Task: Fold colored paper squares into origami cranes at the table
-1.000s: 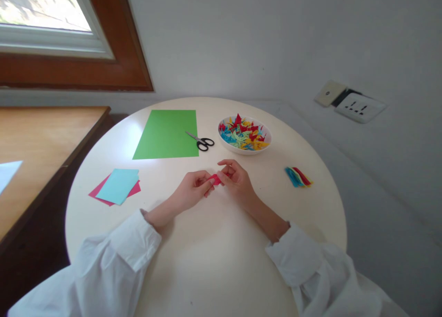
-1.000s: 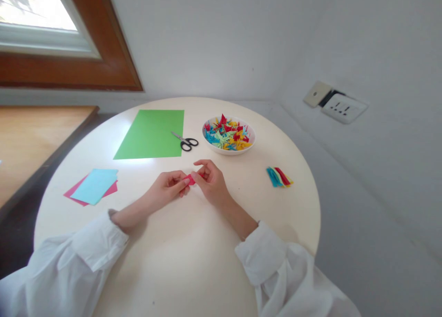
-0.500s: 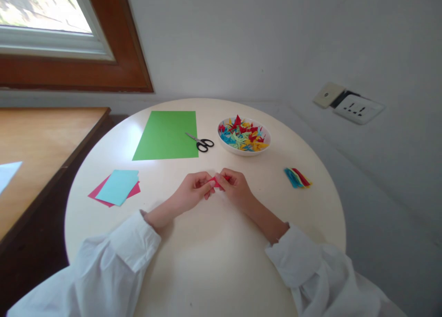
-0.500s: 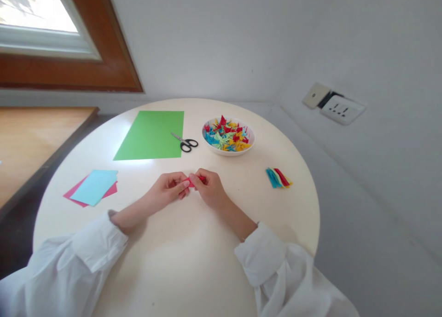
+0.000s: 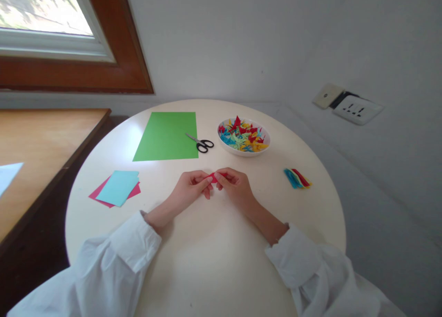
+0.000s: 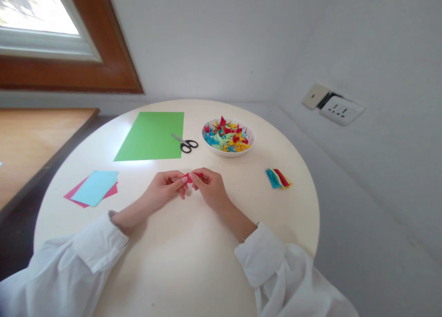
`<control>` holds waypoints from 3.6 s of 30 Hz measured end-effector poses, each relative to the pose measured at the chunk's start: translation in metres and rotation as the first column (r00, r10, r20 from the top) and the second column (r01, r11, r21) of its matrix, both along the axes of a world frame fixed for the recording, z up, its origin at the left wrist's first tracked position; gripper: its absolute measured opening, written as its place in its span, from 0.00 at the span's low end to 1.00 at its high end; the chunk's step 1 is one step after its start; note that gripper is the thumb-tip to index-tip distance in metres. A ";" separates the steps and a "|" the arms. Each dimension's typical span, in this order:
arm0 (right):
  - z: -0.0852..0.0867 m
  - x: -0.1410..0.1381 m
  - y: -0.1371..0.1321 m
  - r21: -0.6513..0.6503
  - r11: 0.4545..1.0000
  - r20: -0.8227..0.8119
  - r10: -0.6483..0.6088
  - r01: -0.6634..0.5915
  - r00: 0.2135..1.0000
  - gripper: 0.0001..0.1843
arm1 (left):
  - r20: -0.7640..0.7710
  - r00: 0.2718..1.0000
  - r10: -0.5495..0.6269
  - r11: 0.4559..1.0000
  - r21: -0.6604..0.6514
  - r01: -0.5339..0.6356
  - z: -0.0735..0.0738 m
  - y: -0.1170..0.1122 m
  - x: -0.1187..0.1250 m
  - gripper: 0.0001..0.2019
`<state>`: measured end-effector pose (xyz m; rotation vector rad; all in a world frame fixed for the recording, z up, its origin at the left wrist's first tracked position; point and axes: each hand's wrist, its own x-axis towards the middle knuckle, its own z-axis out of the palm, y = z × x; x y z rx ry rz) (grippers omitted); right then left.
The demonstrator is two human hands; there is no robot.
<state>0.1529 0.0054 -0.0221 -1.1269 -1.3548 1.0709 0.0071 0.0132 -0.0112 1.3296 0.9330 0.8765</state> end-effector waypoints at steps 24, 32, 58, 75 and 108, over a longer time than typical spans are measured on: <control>0.000 0.003 0.000 0.093 0.996 -0.085 0.003 0.005 0.996 0.06 | 0.342 0.920 0.189 0.966 -0.231 -0.113 0.007 -0.001 0.000 0.14; -0.002 0.003 0.000 0.082 0.995 -0.124 0.067 -0.057 0.990 0.07 | 0.339 0.915 0.220 0.959 -0.245 -0.139 0.004 0.001 0.000 0.14; -0.006 0.004 -0.001 0.184 0.983 0.040 0.012 -0.019 0.999 0.06 | 0.335 0.923 0.191 0.971 -0.203 -0.127 0.003 0.001 0.000 0.08; -0.006 0.003 0.000 0.157 0.988 -0.030 -0.007 0.012 1.000 0.02 | 0.191 0.955 0.229 0.973 -0.047 -0.224 0.004 -0.002 0.004 0.09; -0.002 0.001 -0.003 0.180 0.982 0.095 -0.080 0.062 0.992 0.03 | 0.141 0.963 0.230 0.971 -0.099 -0.217 -0.001 -0.002 0.005 0.08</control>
